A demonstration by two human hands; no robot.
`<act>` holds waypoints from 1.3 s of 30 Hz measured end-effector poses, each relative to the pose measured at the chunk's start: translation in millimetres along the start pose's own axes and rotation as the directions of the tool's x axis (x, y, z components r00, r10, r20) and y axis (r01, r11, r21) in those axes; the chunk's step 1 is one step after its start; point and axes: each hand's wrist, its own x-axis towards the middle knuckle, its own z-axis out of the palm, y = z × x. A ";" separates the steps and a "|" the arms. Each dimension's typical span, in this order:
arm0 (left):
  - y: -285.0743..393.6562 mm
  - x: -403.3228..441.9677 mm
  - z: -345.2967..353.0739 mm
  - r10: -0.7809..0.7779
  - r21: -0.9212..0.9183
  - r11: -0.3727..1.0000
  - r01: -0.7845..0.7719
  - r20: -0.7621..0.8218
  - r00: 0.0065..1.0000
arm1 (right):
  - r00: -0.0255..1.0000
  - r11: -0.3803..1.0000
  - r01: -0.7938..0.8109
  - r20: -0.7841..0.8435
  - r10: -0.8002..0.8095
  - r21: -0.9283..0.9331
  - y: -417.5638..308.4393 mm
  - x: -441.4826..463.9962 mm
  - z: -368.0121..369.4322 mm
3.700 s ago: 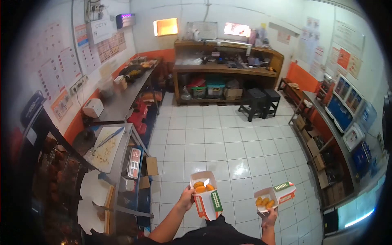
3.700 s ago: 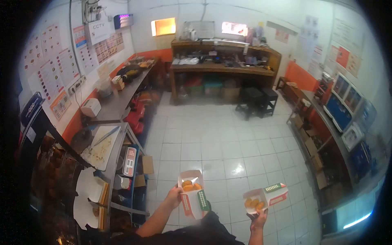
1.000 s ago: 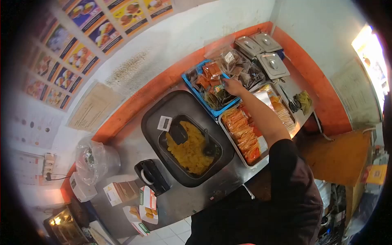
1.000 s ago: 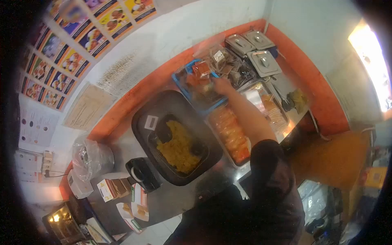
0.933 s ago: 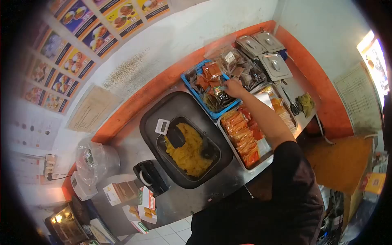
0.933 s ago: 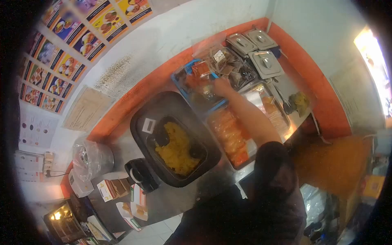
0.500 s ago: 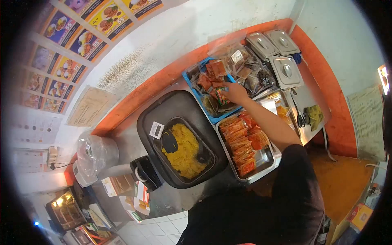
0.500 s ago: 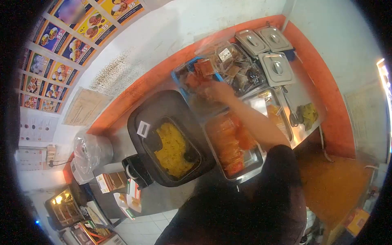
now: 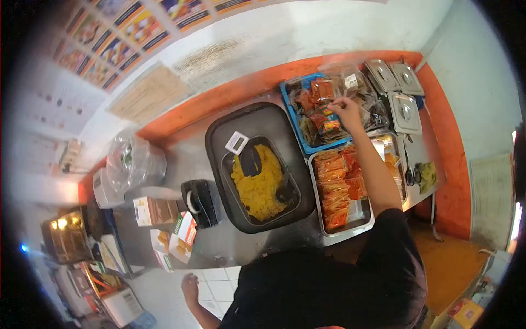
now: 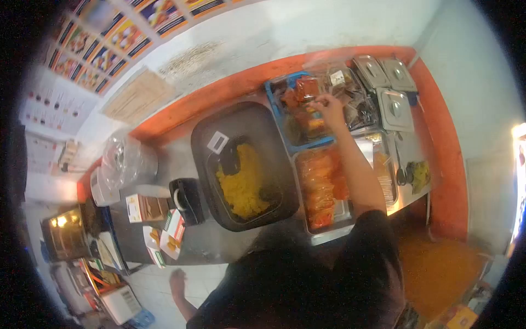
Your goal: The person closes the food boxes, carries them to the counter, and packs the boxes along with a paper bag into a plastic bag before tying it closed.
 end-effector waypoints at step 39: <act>-151.4 205.2 -138.0 0.424 -0.538 0.800 -0.267 0.190 0.886 | 0.073 0.860 0.486 0.973 -0.219 0.158 -199.3 -513.5 615.8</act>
